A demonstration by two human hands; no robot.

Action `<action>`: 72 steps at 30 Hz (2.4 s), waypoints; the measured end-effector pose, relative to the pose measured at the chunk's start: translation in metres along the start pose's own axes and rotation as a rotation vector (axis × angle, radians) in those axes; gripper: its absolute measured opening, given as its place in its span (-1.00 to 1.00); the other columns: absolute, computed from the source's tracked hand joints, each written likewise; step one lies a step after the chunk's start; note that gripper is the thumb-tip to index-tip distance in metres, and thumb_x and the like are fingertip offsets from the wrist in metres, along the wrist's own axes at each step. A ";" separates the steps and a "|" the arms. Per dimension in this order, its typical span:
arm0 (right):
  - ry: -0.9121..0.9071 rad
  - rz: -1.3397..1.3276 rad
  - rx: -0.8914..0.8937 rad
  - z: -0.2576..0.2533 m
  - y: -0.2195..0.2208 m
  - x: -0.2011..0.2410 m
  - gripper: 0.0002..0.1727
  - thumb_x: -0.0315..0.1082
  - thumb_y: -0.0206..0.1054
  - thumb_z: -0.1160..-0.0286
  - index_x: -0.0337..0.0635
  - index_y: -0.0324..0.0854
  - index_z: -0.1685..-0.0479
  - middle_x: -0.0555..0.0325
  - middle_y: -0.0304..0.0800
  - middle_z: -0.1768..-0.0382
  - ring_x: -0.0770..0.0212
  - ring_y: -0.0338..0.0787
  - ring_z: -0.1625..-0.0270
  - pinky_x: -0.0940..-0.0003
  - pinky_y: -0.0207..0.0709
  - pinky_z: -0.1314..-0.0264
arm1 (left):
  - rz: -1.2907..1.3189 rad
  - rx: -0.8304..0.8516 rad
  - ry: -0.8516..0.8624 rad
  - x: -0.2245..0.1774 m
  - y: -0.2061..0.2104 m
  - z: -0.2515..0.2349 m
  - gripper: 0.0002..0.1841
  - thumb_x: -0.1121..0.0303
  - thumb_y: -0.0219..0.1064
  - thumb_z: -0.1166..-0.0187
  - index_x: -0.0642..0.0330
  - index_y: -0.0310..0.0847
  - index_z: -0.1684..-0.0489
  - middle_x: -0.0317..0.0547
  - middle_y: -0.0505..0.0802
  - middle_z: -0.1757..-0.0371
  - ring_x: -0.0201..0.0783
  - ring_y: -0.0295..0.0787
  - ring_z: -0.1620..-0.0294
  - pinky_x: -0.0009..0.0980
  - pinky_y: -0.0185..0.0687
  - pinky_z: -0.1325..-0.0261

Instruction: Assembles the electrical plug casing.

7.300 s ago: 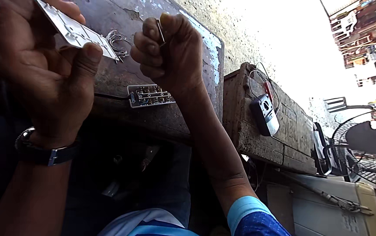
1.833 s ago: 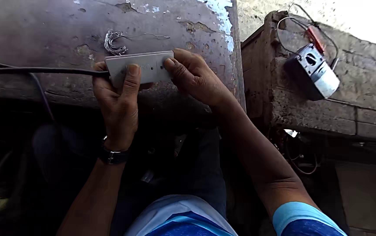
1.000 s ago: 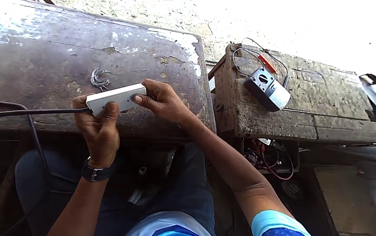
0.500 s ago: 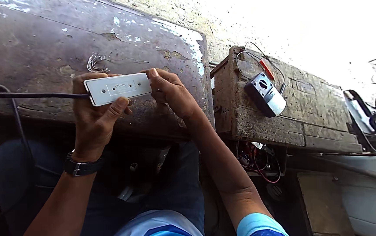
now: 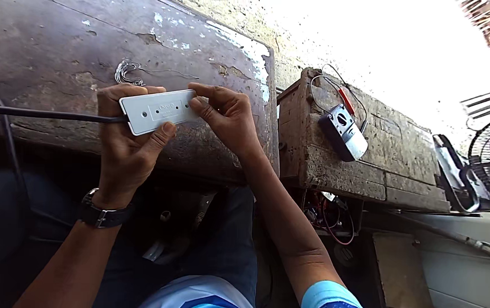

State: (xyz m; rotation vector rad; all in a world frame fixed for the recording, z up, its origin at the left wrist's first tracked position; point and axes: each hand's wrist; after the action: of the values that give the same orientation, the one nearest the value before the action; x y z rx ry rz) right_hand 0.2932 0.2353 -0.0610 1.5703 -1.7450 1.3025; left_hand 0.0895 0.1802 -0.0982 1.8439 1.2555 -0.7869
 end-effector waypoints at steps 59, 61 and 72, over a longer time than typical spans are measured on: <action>0.426 -0.653 0.063 0.000 0.001 -0.002 -0.90 -0.37 0.07 -0.82 -0.18 0.43 0.08 0.24 0.36 0.63 0.40 0.32 0.72 0.55 0.24 0.72 | -0.145 0.037 0.057 0.005 0.001 -0.008 -0.38 0.64 0.45 -0.45 0.18 0.25 -0.47 -0.04 0.62 -0.52 -0.09 0.60 -0.57 -0.17 0.63 -0.59; 0.405 -0.658 0.047 0.000 0.002 -0.004 -0.88 -0.37 0.07 -0.82 -0.19 0.47 0.07 0.24 0.38 0.62 0.40 0.32 0.71 0.55 0.24 0.72 | -0.133 0.033 0.054 0.005 0.001 -0.008 -0.38 0.66 0.44 -0.44 0.17 0.24 -0.47 -0.03 0.62 -0.53 -0.08 0.60 -0.57 -0.16 0.64 -0.58; 0.389 -0.727 0.044 -0.001 0.005 -0.004 -0.89 -0.39 0.00 -0.84 -0.14 0.43 -0.03 0.24 0.37 0.61 0.38 0.35 0.69 0.53 0.26 0.68 | -0.129 0.021 0.050 0.004 0.002 -0.008 -0.38 0.67 0.44 -0.43 0.19 0.25 -0.47 -0.03 0.62 -0.53 -0.09 0.59 -0.58 -0.18 0.62 -0.59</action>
State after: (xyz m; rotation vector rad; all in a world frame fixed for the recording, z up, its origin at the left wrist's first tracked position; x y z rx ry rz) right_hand 0.2895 0.2373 -0.0654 1.6116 -0.7940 1.1556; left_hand 0.0930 0.1883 -0.0975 1.8232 1.4145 -0.8307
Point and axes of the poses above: each hand's wrist, its own z-axis away from the middle knuckle, its own y-axis out of the palm, x = y × z
